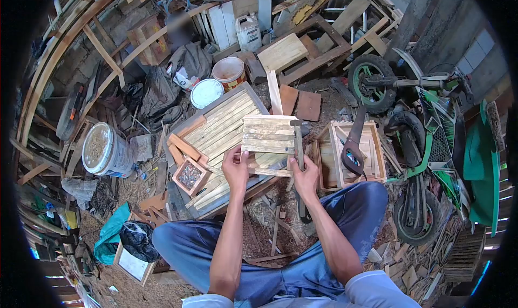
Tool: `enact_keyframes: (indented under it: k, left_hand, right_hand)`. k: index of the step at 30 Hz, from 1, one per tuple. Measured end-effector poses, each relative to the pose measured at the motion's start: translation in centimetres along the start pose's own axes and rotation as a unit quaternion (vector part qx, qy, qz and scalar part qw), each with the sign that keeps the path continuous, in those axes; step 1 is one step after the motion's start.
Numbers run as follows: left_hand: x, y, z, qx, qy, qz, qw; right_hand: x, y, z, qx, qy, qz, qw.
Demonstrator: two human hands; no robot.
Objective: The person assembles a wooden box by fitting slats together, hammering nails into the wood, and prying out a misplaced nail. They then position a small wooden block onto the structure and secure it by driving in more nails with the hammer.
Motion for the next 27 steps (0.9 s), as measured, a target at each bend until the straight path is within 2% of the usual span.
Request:
enact_keyframes:
  k: [8,11,12,15,18,21,24,27]
  left_hand:
    - [-0.4,0.4,0.1,0.005,0.022,0.031,0.999]
    - [-1.2,6.0,-0.4,-0.113,0.087,0.277,0.95]
    - [-2.2,7.3,0.1,-0.146,0.064,0.239,0.958]
    - [-5.6,10.0,2.6,-0.239,0.008,0.239,0.941]
    - [-8.1,10.8,5.0,-0.291,-0.043,0.271,0.917]
    - [-9.3,10.1,5.7,-0.298,-0.047,0.339,0.891]
    - [-7.9,9.3,5.8,-0.275,-0.015,0.322,0.906]
    - [-2.9,6.3,6.3,-0.15,0.101,0.143,0.973]
  right_hand:
    - [-0.2,0.6,0.0,-0.008,0.013,0.021,1.0]
    - [0.0,0.2,0.0,-0.018,0.006,0.017,1.0]
    - [-0.1,0.1,0.0,-0.026,0.001,0.013,1.0]
    - [-0.2,1.1,0.1,0.009,0.018,0.004,1.0]
    - [-0.3,0.8,0.2,0.013,0.017,0.024,0.999]
    - [-0.2,0.7,0.0,-0.003,0.021,0.034,0.999]
    - [-0.2,0.8,0.0,-0.023,0.01,0.024,0.999]
    - [-0.3,0.3,-0.1,-0.033,-0.006,0.05,0.998]
Point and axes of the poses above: each hand's wrist, its own z-axis towards the middle knuckle, its own x-axis out of the back of the hand, y = z × x, the point moved 7 cm from there along z, towards the middle knuckle, and after that the axes turned 13 degrees about -y, right-handed, at the moved point
